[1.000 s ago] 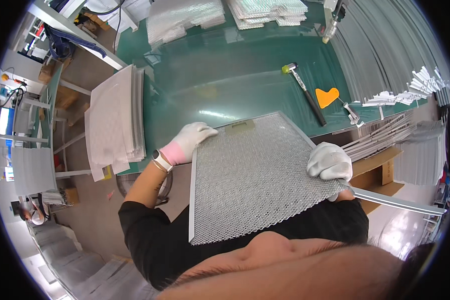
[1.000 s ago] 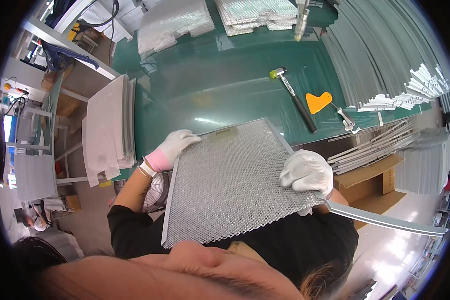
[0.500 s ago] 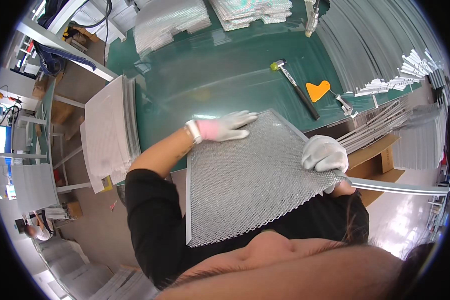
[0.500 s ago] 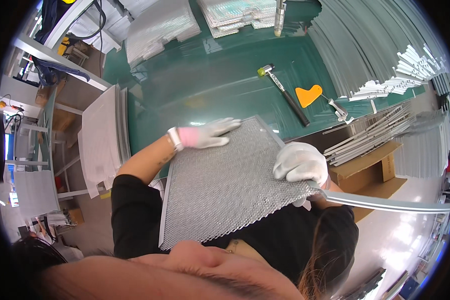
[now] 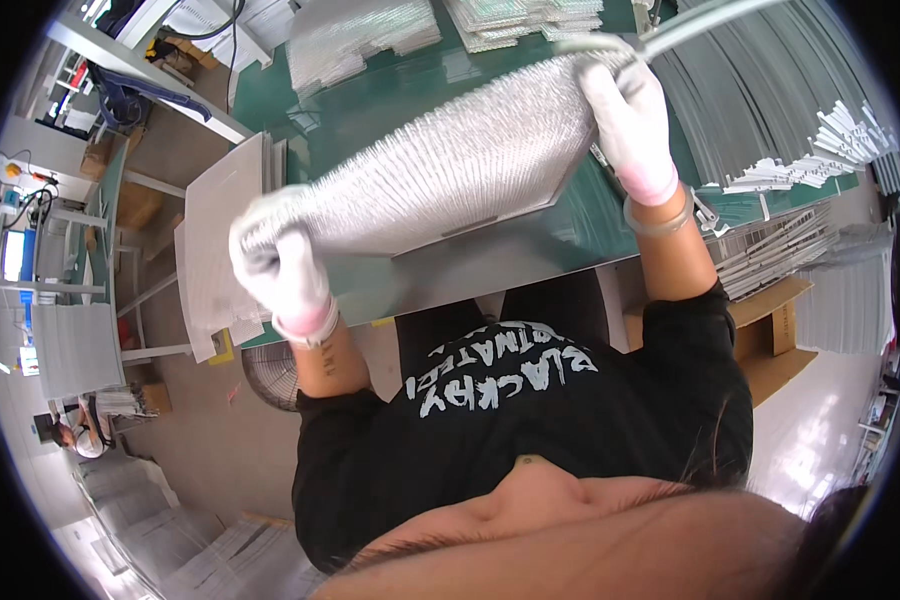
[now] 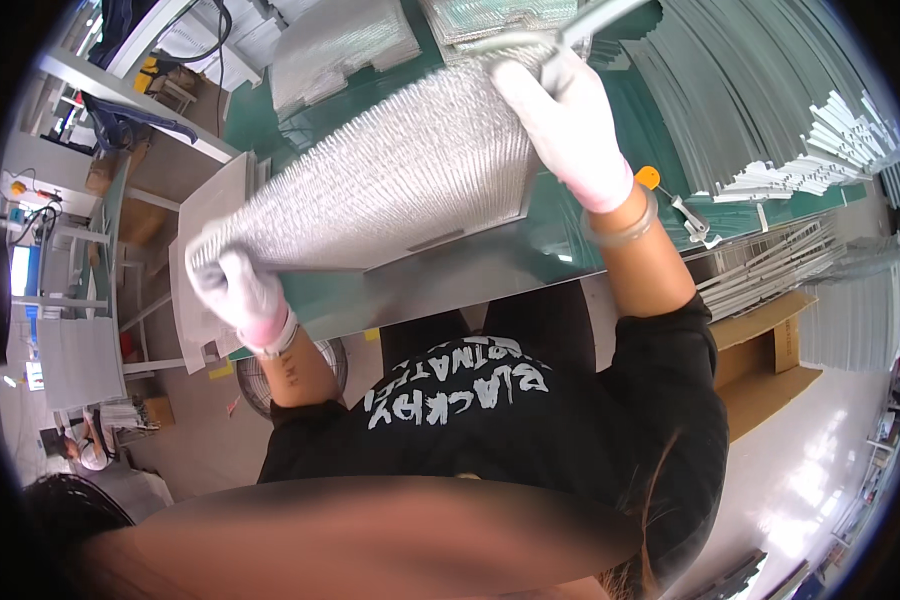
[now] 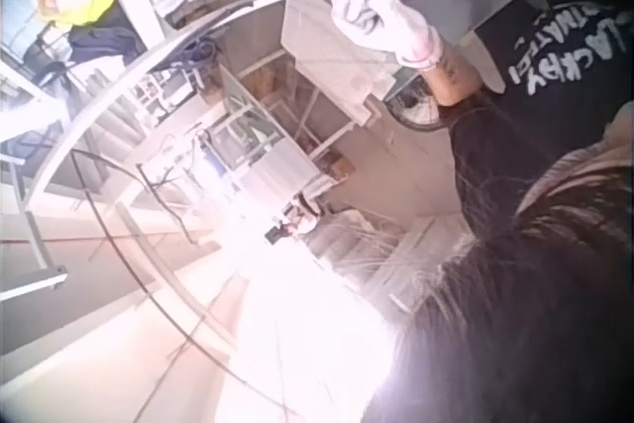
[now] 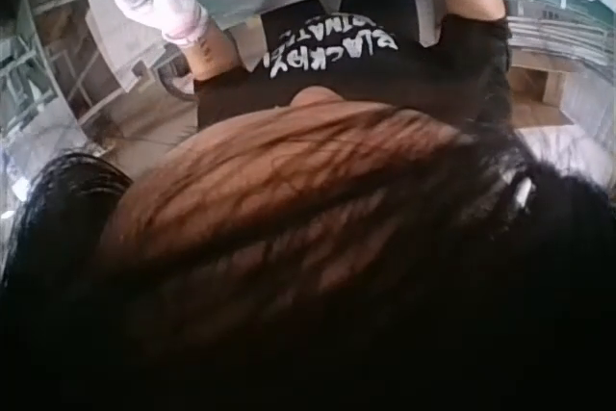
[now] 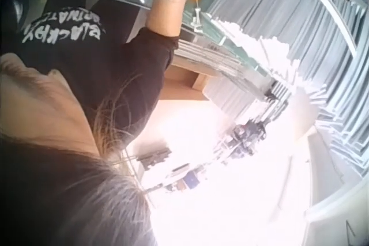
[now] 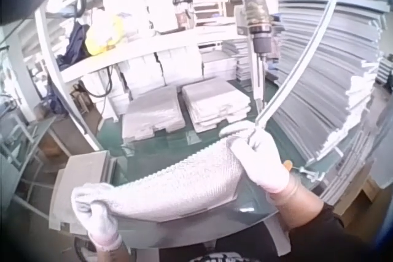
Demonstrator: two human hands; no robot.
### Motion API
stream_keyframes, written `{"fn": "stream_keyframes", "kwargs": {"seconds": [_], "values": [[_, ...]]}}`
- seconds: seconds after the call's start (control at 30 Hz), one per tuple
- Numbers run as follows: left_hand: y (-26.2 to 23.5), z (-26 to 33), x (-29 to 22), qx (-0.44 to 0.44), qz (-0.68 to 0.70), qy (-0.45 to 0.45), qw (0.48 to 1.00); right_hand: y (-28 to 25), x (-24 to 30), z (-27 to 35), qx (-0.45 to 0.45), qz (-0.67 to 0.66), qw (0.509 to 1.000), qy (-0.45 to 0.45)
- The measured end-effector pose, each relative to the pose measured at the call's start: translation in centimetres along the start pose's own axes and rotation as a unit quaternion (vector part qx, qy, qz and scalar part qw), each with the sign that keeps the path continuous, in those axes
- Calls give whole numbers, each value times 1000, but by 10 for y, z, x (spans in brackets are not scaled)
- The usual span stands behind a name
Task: Assemble metal mesh air filters by fitting frames and securing components using tools.
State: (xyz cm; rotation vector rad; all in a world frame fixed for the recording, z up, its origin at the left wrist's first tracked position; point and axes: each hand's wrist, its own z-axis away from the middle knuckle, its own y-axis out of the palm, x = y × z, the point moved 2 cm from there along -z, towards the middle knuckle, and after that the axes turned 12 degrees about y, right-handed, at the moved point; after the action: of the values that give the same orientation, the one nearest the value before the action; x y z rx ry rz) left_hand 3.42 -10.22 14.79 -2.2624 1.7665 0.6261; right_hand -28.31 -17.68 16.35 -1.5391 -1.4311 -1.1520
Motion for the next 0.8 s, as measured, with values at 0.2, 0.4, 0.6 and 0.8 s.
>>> {"fn": "stream_keyframes", "kwargs": {"seconds": [0.2,0.4,0.6,0.8], "values": [[6,4,36,-82,-46,-64,994,4,-5,0,44,-19,999,-18],[19,5,31,-85,3,-65,994,0,-7,13,-49,12,999,-8],[8,0,47,-65,35,-94,993,9,12,9,15,-112,983,-143],[0,1,53,-61,56,-129,988,-17,52,8,30,224,935,-274]]}}
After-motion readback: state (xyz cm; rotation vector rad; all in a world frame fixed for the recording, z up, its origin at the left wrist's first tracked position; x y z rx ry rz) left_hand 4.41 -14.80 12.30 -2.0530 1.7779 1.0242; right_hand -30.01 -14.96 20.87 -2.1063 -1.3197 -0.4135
